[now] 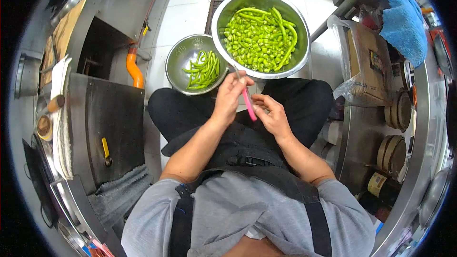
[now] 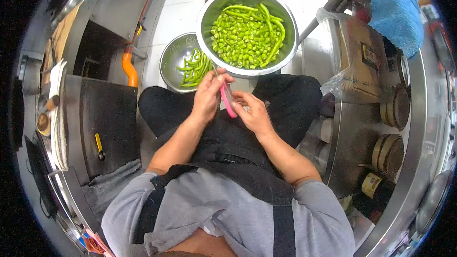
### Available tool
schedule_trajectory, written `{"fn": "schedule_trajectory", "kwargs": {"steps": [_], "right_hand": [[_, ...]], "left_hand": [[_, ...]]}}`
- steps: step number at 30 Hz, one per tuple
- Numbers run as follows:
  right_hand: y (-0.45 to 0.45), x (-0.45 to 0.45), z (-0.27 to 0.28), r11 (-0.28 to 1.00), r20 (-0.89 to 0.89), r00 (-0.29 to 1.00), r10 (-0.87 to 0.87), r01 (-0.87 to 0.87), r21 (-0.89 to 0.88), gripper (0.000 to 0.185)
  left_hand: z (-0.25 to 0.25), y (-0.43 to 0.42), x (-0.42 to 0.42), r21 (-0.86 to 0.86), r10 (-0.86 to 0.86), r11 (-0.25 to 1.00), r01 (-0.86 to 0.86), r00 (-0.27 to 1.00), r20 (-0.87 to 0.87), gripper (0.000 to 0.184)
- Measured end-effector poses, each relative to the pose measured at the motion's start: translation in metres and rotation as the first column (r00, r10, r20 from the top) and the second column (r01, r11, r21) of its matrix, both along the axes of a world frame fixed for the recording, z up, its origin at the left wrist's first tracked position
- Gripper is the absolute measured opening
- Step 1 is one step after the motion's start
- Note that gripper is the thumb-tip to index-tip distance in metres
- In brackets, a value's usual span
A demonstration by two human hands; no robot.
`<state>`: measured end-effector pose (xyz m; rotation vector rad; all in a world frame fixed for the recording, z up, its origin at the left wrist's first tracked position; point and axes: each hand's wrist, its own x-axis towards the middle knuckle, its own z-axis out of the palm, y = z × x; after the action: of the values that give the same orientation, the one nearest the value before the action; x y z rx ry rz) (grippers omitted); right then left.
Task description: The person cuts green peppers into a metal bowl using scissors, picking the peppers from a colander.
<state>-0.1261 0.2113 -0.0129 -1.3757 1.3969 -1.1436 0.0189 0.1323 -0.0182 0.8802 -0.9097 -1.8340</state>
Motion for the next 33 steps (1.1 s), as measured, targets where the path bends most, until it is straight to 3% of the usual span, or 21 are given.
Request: {"fn": "schedule_trajectory", "kwargs": {"steps": [1, 2, 5, 6, 8, 10, 12, 13, 14, 16, 18, 19, 21, 22, 24, 30, 32, 33], "right_hand": [[-0.005, -0.001, -0.001, 0.998, 0.03, 0.998, 0.052, -0.053, 0.039, 0.04], [-0.007, -0.003, 0.0, 0.999, 0.036, 0.999, 0.036, -0.037, 0.025, 0.04], [-0.015, -0.008, 0.007, 0.998, 0.106, 0.994, 0.003, -0.009, 0.055, 0.07], [-0.02, -0.015, 0.013, 0.999, 0.115, 0.993, -0.008, 0.002, 0.046, 0.07], [-0.035, -0.032, 0.037, 0.999, 0.116, 0.993, -0.027, 0.022, 0.048, 0.071], [-0.053, -0.055, 0.033, 0.996, 0.066, 0.997, -0.049, 0.054, -0.077, 0.068], [-0.062, -0.085, 0.027, 0.998, 0.147, 0.987, -0.066, 0.063, 0.024, 0.065], [-0.065, -0.095, 0.019, 0.994, 0.32, 0.941, -0.106, 0.094, 0.053, 0.061], [-0.068, -0.102, 0.015, 0.987, 0.331, 0.93, -0.159, 0.145, 0.067, 0.063], [-0.067, -0.114, 0.005, 0.963, 0.558, 0.787, -0.263, 0.182, 0.197, 0.063], [-0.068, -0.111, 0.003, 0.962, 0.591, 0.76, -0.271, 0.231, 0.144, 0.064], [-0.069, -0.109, 0.004, 0.959, 0.61, 0.746, -0.268, 0.269, 0.092, 0.065], [-0.073, -0.112, 0.004, 0.962, 0.645, 0.72, -0.258, 0.251, 0.105, 0.066], [-0.075, -0.114, 0.003, 0.968, 0.666, 0.706, -0.242, 0.226, 0.113, 0.068], [-0.078, -0.114, 0.0, 0.965, 0.703, 0.665, -0.254, 0.228, 0.133, 0.064], [-0.084, -0.113, -0.007, 0.957, 0.64, 0.712, -0.29, 0.224, 0.185, 0.048], [-0.082, -0.11, -0.01, 0.963, 0.66, 0.701, -0.27, 0.204, 0.178, 0.05], [-0.081, -0.109, -0.007, 0.968, 0.677, 0.692, -0.252, 0.18, 0.176, 0.05]], "left_hand": [[0.004, 0.002, -0.007, -0.026, 0.004, 1.0, -0.004, 1.0, -0.012, 0.028], [0.008, 0.002, -0.012, 0.017, -0.016, 1.0, 0.018, 0.994, -0.111, 0.028], [0.027, -0.003, -0.038, 0.018, 0.076, 0.997, -0.074, 0.99, -0.121, 0.032], [0.041, -0.007, -0.043, 0.045, 0.062, 0.997, -0.056, 0.987, -0.148, 0.031], [0.044, -0.022, -0.057, -0.06, 0.029, 0.998, -0.035, 0.994, -0.101, 0.033], [0.053, -0.043, -0.068, -0.219, -0.108, 0.97, 0.108, 0.994, 0.015, 0.038], [0.053, -0.087, -0.071, -0.348, -0.083, 0.909, 0.229, 0.918, 0.388, 0.037], [0.048, -0.116, -0.073, -0.359, -0.05, 0.906, 0.225, 0.898, 0.437, 0.038], [0.037, -0.149, -0.074, -0.372, -0.017, 0.901, 0.222, 0.875, 0.484, 0.039], [-0.005, -0.218, -0.071, -0.449, 0.174, 0.859, 0.244, 0.687, 0.705, 0.04], [-0.001, -0.246, -0.08, -0.549, 0.455, 0.705, 0.448, 0.308, 0.835, 0.039], [-0.013, -0.266, -0.082, -0.542, 0.452, 0.701, 0.464, 0.299, 0.841, 0.039], [-0.03, -0.291, -0.092, -0.526, 0.589, 0.557, 0.643, 0.141, 0.796, 0.042], [-0.034, -0.296, -0.098, -0.519, 0.587, 0.549, 0.655, 0.14, 0.797, 0.042], [-0.038, -0.299, -0.112, -0.345, 0.539, 0.556, 0.756, -0.012, 0.842, 0.03], [-0.01, -0.265, -0.099, -0.38, 0.516, 0.573, 0.726, 0.041, 0.856, 0.027], [0.004, -0.249, -0.077, -0.378, 0.329, 0.685, 0.623, 0.198, 0.923, 0.033], [0.012, -0.234, -0.066, -0.402, 0.318, 0.699, 0.591, 0.246, 0.915, 0.033]]}}
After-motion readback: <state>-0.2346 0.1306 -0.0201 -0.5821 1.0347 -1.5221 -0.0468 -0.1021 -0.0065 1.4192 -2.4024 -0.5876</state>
